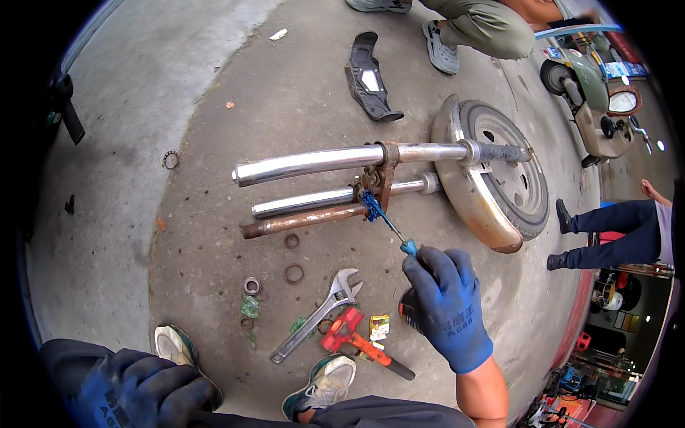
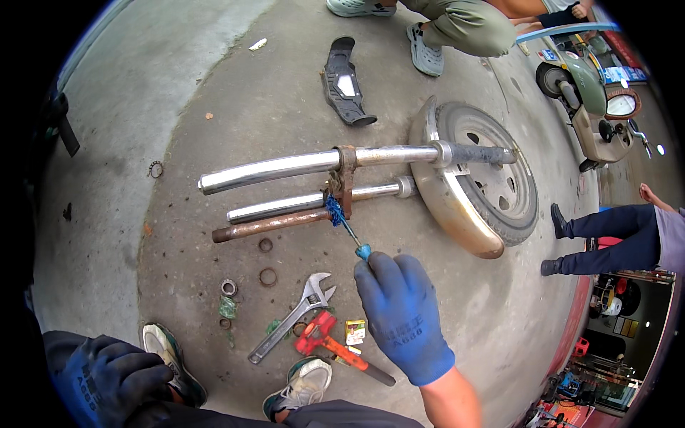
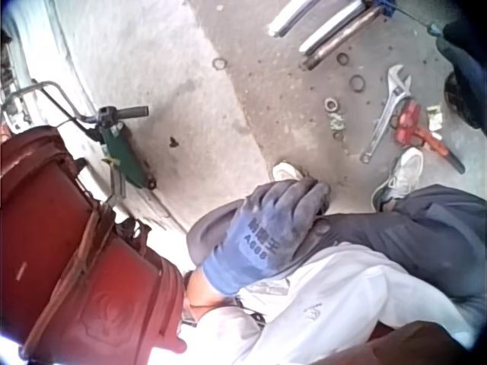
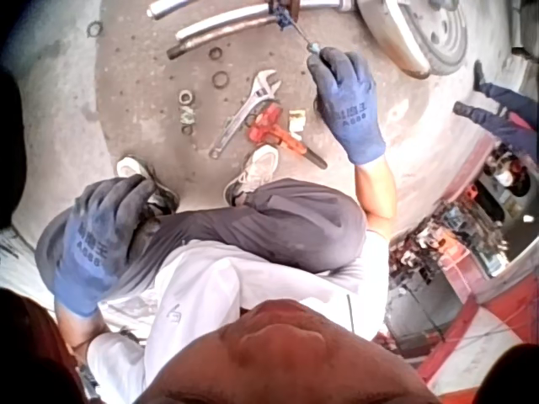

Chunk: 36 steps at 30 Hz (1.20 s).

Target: The person applies blue grease to a metal fork assembly using a screwdriver, then uses pliers to manipulate a metal ring. The person handles the fork assembly and a red vehicle frame, moving between the ground and the vehicle during the repair process.

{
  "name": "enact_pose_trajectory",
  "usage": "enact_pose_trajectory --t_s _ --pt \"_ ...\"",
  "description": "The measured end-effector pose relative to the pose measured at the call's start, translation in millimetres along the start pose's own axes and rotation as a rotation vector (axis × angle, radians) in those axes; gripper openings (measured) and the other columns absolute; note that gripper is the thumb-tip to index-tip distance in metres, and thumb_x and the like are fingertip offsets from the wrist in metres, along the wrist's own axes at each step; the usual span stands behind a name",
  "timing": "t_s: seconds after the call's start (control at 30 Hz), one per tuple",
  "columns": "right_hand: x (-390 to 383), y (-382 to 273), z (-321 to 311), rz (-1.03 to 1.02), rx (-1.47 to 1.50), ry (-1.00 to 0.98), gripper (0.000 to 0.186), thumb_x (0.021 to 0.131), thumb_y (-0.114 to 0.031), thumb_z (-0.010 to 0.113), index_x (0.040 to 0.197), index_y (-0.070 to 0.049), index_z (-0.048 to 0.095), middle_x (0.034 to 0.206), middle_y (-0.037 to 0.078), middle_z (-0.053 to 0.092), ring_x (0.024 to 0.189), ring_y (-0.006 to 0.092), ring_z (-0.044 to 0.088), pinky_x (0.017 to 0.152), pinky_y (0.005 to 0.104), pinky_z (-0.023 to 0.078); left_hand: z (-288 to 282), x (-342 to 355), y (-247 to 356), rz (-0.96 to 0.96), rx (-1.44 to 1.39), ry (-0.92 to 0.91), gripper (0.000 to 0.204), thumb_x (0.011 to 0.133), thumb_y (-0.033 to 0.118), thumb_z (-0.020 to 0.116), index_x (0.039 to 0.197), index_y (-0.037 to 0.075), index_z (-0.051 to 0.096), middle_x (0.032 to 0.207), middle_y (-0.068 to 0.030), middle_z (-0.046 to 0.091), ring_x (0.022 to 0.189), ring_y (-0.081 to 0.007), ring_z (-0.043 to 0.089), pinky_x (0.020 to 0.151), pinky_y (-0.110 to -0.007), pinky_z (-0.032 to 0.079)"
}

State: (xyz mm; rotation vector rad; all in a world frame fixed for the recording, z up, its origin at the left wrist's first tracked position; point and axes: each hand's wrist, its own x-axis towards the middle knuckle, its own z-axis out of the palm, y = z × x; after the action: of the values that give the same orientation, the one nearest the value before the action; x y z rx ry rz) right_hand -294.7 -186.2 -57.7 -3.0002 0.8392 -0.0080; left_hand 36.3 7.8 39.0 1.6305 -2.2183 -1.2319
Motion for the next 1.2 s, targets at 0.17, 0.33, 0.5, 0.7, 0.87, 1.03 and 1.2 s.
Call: enact_pose_trajectory --t_s 0.17,0.33,0.5,0.7,0.87,1.03,1.2 --pt "3.1 -6.4 -13.3 -0.010 0.024 0.064 0.035 0.075 -0.002 0.066 0.110 -0.002 0.061 0.104 0.011 0.056 0.083 0.0275 0.053 0.069 0.0376 0.048 1.9 -5.0 -1.9 -0.002 -0.005 0.009 0.057 0.080 0.020 0.072 0.130 0.005 0.051 0.120 -0.0155 0.058 0.106 -0.0339 0.057 0.092 -0.046 0.044" --pt "35.1 -8.3 -11.0 -0.079 0.029 0.035 0.039 0.075 -0.003 0.064 0.113 0.000 0.057 0.101 0.012 0.054 0.082 0.0274 0.053 0.067 0.0370 0.049 -0.2 -6.1 -2.0 0.012 -0.005 0.004 0.056 0.081 0.019 0.072 0.131 0.006 0.050 0.121 -0.0151 0.057 0.107 -0.0340 0.057 0.093 -0.046 0.044" --pt "44.3 -9.5 11.5 -0.067 -0.112 -0.044 0.035 0.076 -0.004 0.059 0.111 -0.001 0.056 0.095 0.013 0.051 0.081 0.0262 0.054 0.064 0.0361 0.048 -3.7 -8.0 -5.5 0.012 -0.010 -0.006 0.056 0.081 0.019 0.071 0.131 0.006 0.050 0.121 -0.0151 0.057 0.107 -0.0340 0.057 0.093 -0.046 0.044" --pt "17.4 -22.9 -0.1 0.019 -0.044 0.049 0.046 0.074 -0.004 0.066 0.119 -0.001 0.058 0.100 0.012 0.054 0.079 0.0261 0.054 0.062 0.0362 0.047 -2.0 -9.3 -7.6 0.004 -0.012 -0.004 0.056 0.081 0.019 0.071 0.132 0.006 0.050 0.122 -0.0151 0.057 0.107 -0.0340 0.057 0.093 -0.046 0.044" --pt "4.3 -25.9 -1.7 0.110 0.069 0.052 0.048 0.074 0.000 0.069 0.120 -0.003 0.059 0.104 0.013 0.057 0.083 0.0293 0.056 0.066 0.0387 0.047 -3.2 -5.6 -3.6 -0.015 -0.011 -0.021 0.056 0.082 0.019 0.071 0.132 0.006 0.049 0.122 -0.0151 0.057 0.108 -0.0340 0.057 0.093 -0.046 0.044" --pt "14.4 -15.3 8.6 0.081 0.063 0.111 0.046 0.076 0.001 0.069 0.120 -0.004 0.059 0.103 0.013 0.057 0.085 0.0300 0.055 0.069 0.0396 0.047 -1.0 -6.0 3.9 -0.021 0.014 -0.021 0.056 0.083 0.019 0.071 0.132 0.006 0.049 0.122 -0.0152 0.057 0.109 -0.0341 0.056 0.094 -0.046 0.044" --pt "30.3 -15.7 15.7 0.079 -0.084 -0.009 0.046 0.077 -0.001 0.067 0.122 -0.005 0.058 0.101 0.012 0.055 0.084 0.0294 0.055 0.070 0.0384 0.048 2.3 0.2 0.8 0.006 0.017 -0.023 0.055 0.083 0.019 0.071 0.132 0.007 0.049 0.122 -0.0152 0.057 0.108 -0.0342 0.057 0.093 -0.046 0.044"
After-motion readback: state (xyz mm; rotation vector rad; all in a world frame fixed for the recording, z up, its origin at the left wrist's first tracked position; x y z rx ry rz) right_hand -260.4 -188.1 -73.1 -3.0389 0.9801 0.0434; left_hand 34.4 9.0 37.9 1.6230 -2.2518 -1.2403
